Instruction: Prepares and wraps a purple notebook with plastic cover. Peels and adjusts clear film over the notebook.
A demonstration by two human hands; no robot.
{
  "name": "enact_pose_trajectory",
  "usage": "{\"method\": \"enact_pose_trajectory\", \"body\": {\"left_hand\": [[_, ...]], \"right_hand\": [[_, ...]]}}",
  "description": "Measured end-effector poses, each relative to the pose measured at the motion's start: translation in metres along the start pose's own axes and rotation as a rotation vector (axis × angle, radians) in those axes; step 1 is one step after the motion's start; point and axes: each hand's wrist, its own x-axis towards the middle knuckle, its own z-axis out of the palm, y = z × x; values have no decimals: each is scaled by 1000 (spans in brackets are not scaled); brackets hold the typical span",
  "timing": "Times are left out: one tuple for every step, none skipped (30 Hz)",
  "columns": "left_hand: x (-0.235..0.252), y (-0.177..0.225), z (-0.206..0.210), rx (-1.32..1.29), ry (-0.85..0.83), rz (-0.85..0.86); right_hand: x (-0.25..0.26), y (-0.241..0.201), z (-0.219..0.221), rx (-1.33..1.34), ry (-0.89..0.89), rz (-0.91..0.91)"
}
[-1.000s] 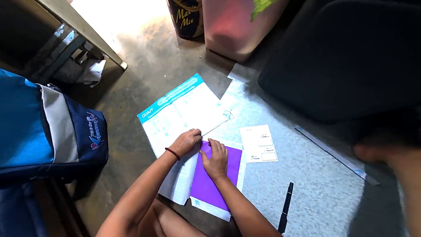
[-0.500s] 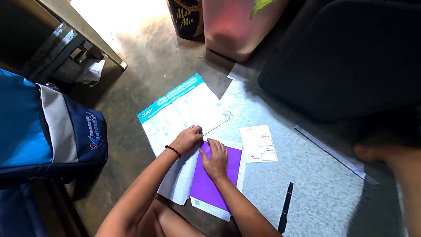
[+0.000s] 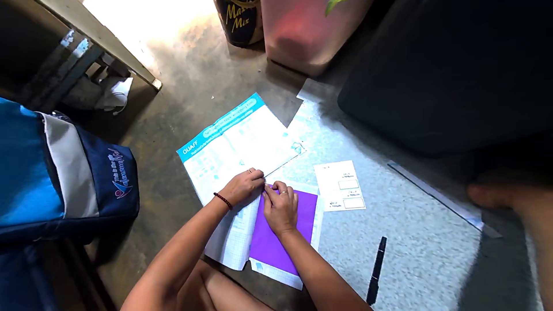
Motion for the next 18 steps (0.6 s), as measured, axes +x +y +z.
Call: {"method": "enact_pose_trajectory", "body": {"left_hand": [[-1,-1,1,6,8,10],[-2,-1,1,13,15,21],[-2,-2,2,20,19,29],[-2,-3,2,28,21,36],[-3,-3,2,36,21,41],[-3,-3,2,39,16,41],[-4,-4,2,38,11,40],[-5,-4,2,34,8,36],[-5,-4,2,28,10,29],[-5,-4,2,17,14,15],[-6,-2,2,-1,18,-10],[-7,0,3,-29,23,-50],[-7,3,3,-67,28,-113],[-8,8,2,-115,37,-198],[-9,13,1,-164,54,-298],[-9,20,2,-211,90,-398],[-9,27,3,-253,139,-492],[-8,35,5,-282,210,-573]], "right_hand": [[0,0,0,-2,1,0],[0,0,0,-2,0,0],[0,-1,0,-2,-5,1],[0,-1,0,-1,-8,3],[0,-2,0,-2,-11,5],[0,-2,0,-3,-14,6],[0,-2,0,-5,-15,7],[0,-2,0,-10,-13,5],[0,-2,0,-15,-10,2],[0,-2,0,-18,-8,-1],[0,-2,0,-20,-8,-3],[0,-2,0,-21,-8,-4],[0,-2,0,-22,-10,-5],[0,-1,0,-20,-11,-6],[0,-2,0,-15,-13,-4],[0,-2,0,-7,-14,-2],[0,-2,0,1,-14,1],[0,-2,0,3,-13,1]]}}
